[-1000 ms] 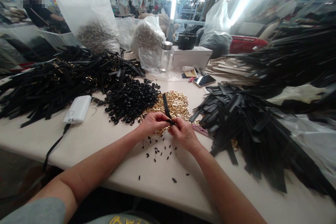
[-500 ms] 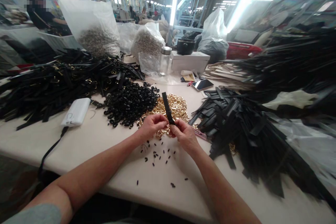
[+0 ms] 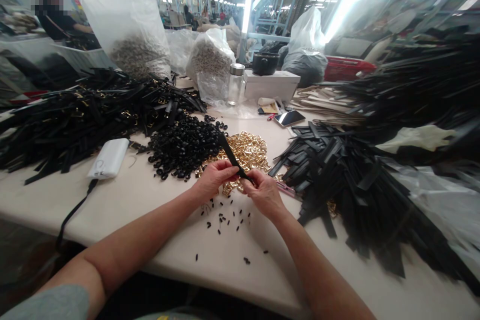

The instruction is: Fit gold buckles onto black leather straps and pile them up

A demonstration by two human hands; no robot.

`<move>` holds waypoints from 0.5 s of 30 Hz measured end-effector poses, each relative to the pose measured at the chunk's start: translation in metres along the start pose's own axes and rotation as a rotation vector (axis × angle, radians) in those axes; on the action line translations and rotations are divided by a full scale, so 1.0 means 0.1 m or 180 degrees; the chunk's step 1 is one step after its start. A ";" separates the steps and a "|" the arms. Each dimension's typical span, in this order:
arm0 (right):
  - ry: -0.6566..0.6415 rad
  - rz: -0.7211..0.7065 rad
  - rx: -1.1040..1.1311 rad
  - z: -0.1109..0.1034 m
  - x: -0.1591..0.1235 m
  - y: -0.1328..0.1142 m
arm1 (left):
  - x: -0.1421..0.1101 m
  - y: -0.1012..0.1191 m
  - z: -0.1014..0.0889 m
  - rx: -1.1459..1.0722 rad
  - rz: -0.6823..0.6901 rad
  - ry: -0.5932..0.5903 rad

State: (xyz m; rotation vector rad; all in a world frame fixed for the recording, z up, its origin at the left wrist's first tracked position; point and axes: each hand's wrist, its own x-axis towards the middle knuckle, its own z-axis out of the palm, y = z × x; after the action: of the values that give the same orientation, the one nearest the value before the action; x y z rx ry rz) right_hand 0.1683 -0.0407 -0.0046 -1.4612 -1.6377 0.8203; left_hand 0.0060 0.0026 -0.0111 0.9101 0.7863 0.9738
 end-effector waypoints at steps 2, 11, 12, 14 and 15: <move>-0.0052 0.0002 0.0049 -0.01 0.00 -0.02 | -0.01 -0.02 -0.01 0.0080 0.0102 -0.0049; -0.0029 0.0022 -0.0214 -0.03 -0.02 0.00 | 0.00 -0.03 0.03 0.0461 0.0441 -0.0135; -0.0060 0.0004 -0.0264 -0.04 -0.02 0.00 | 0.00 -0.04 0.04 0.0474 0.0478 -0.0153; -0.0162 -0.0077 -0.0396 -0.08 -0.02 -0.01 | 0.01 -0.06 0.04 0.0635 0.0581 -0.0172; -0.0233 -0.0160 -0.0445 -0.10 -0.02 -0.01 | 0.02 -0.06 0.03 0.0791 0.0591 -0.0189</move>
State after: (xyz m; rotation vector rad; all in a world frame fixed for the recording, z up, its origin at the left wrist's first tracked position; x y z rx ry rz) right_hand 0.1770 -0.0426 0.0009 -1.4941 -1.8107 0.7518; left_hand 0.0111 0.0025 -0.0158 1.2394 0.7936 1.0195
